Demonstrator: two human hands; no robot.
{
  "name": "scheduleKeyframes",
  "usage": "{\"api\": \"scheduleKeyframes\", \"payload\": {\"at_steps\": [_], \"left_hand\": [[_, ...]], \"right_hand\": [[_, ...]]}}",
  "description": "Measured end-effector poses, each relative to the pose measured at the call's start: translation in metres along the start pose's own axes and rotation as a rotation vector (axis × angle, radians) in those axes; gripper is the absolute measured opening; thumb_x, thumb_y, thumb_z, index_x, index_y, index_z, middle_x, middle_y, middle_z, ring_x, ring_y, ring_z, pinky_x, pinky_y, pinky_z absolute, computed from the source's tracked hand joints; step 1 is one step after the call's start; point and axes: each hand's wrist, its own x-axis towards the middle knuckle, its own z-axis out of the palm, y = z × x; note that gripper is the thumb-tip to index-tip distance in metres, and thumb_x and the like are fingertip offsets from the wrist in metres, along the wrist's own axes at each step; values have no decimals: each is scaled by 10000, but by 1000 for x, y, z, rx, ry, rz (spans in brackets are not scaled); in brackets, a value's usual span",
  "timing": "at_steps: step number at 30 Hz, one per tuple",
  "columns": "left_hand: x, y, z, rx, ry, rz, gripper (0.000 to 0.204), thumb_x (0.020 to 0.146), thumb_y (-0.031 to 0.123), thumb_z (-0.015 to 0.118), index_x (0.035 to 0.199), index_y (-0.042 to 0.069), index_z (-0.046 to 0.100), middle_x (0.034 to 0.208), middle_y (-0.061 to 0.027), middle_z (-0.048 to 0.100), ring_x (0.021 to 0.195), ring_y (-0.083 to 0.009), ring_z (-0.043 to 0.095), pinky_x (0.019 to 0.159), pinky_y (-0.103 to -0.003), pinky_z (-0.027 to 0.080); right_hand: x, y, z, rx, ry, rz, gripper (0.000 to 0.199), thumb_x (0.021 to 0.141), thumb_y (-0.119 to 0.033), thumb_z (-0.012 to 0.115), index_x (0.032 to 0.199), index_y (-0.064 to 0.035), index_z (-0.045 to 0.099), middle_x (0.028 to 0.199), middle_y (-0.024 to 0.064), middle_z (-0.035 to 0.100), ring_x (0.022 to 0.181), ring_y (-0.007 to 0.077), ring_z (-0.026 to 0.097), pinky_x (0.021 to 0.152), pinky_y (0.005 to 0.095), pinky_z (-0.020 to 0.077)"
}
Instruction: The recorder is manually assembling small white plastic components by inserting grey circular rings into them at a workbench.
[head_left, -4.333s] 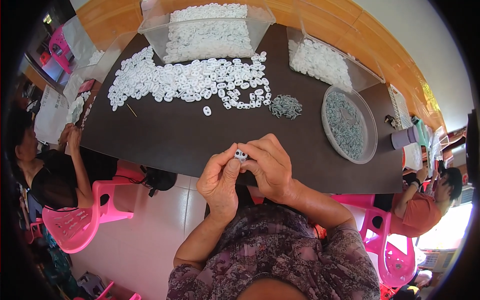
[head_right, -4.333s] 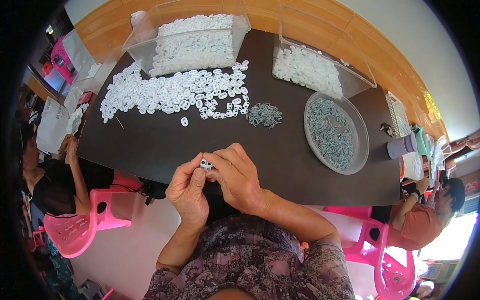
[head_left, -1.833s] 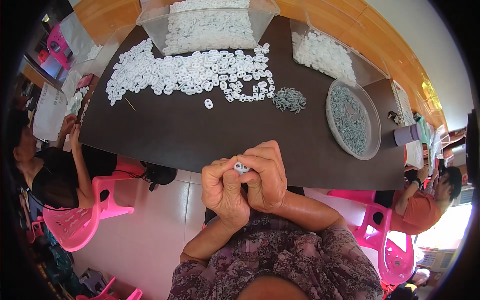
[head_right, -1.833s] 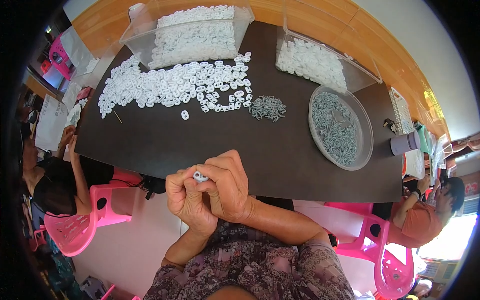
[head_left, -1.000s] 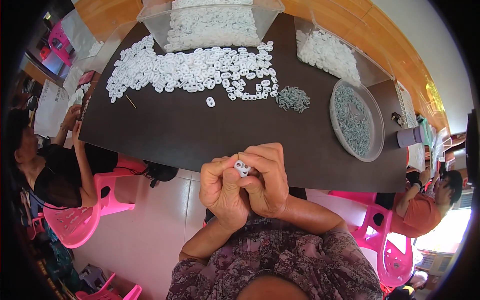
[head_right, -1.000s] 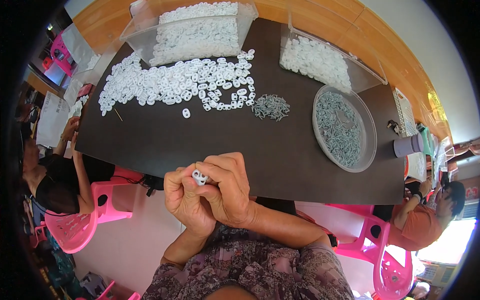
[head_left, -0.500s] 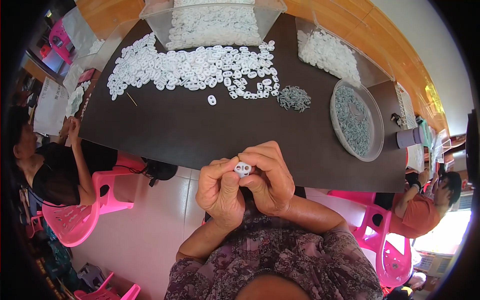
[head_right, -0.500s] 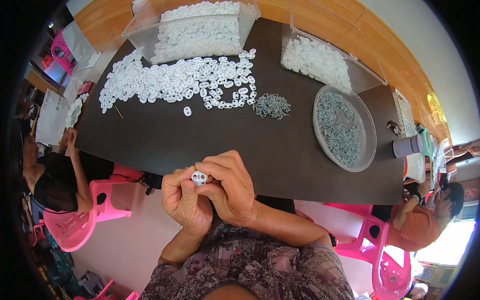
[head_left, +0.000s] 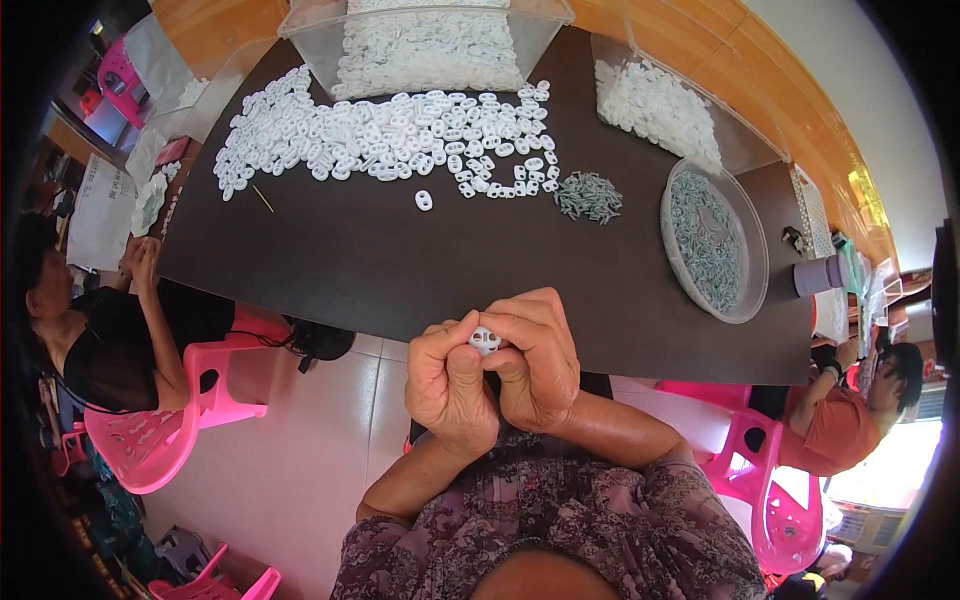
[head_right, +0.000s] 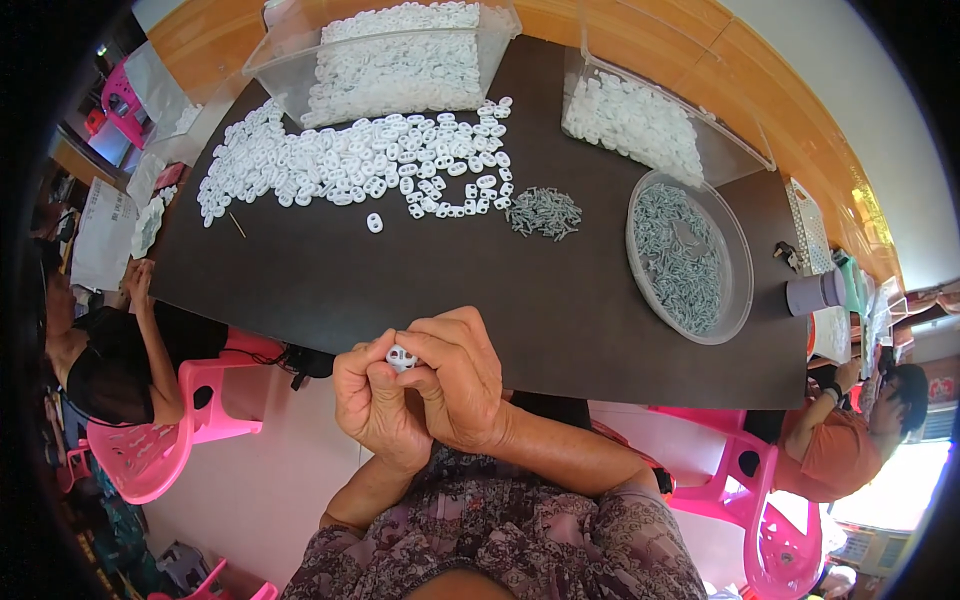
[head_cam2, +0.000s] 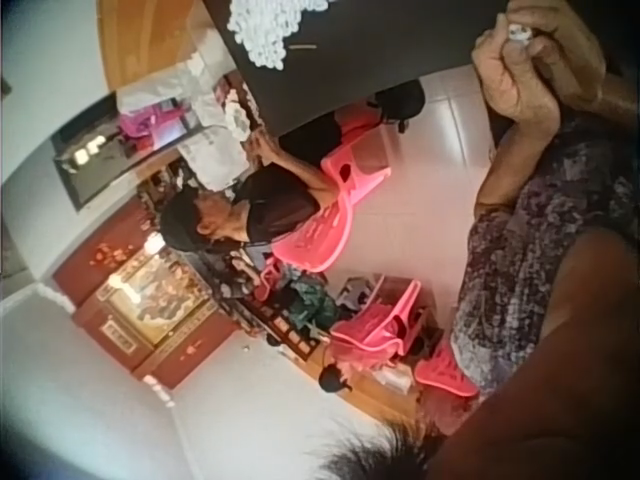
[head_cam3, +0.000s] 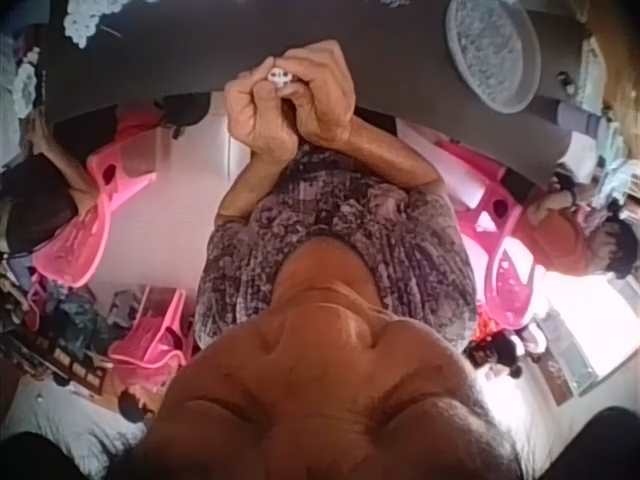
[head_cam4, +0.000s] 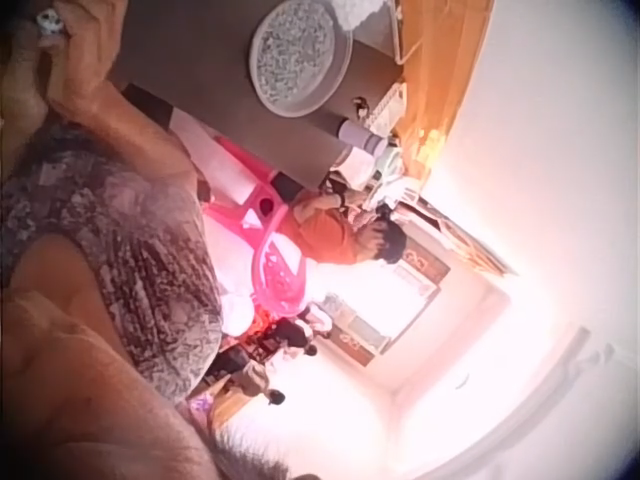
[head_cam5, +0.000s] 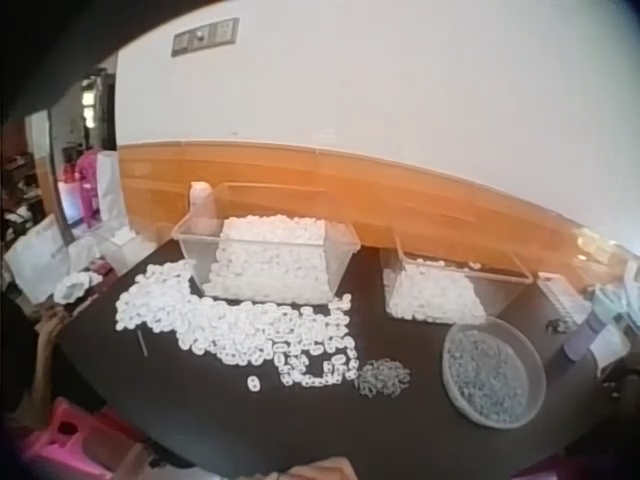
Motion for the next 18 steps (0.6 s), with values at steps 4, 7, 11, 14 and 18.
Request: {"api": "scheduleKeyframes", "payload": {"at_steps": [4,7,11,14,18], "left_hand": [[-2,4,5,9,25,7,224,946,196,516,1022,-13,545,818,-1,518,747,-51,475,679,-193,406],[-2,4,5,12,36,15,220,952,198,507,1006,-12,542,806,3,509,742,-49,465,679,-196,402],[3,-3,2,97,22,15,203,958,190,499,990,-6,542,811,5,504,737,-50,456,678,-202,399],[5,-10,-1,102,44,-23,200,959,189,497,988,-5,540,825,3,510,742,-53,462,682,-205,403],[7,3,3,42,90,-78,217,959,202,497,996,-7,538,843,1,519,761,-57,484,691,-209,417]], "right_hand": [[2,-1,0,11,18,-18,230,817,-74,628,1012,24,555,883,133,574,722,261,530,623,332,453],[3,0,2,24,28,-21,216,812,-50,622,1002,25,553,866,132,567,707,258,523,605,333,450],[-2,9,7,9,21,0,194,877,-111,577,1002,36,546,883,144,565,688,252,516,608,331,438],[-5,14,12,-4,30,16,207,862,-101,587,1011,38,546,886,148,565,704,258,515,615,330,441],[6,7,12,-48,7,-4,231,853,-115,601,1023,33,550,908,149,563,748,258,516,626,326,442]]}}
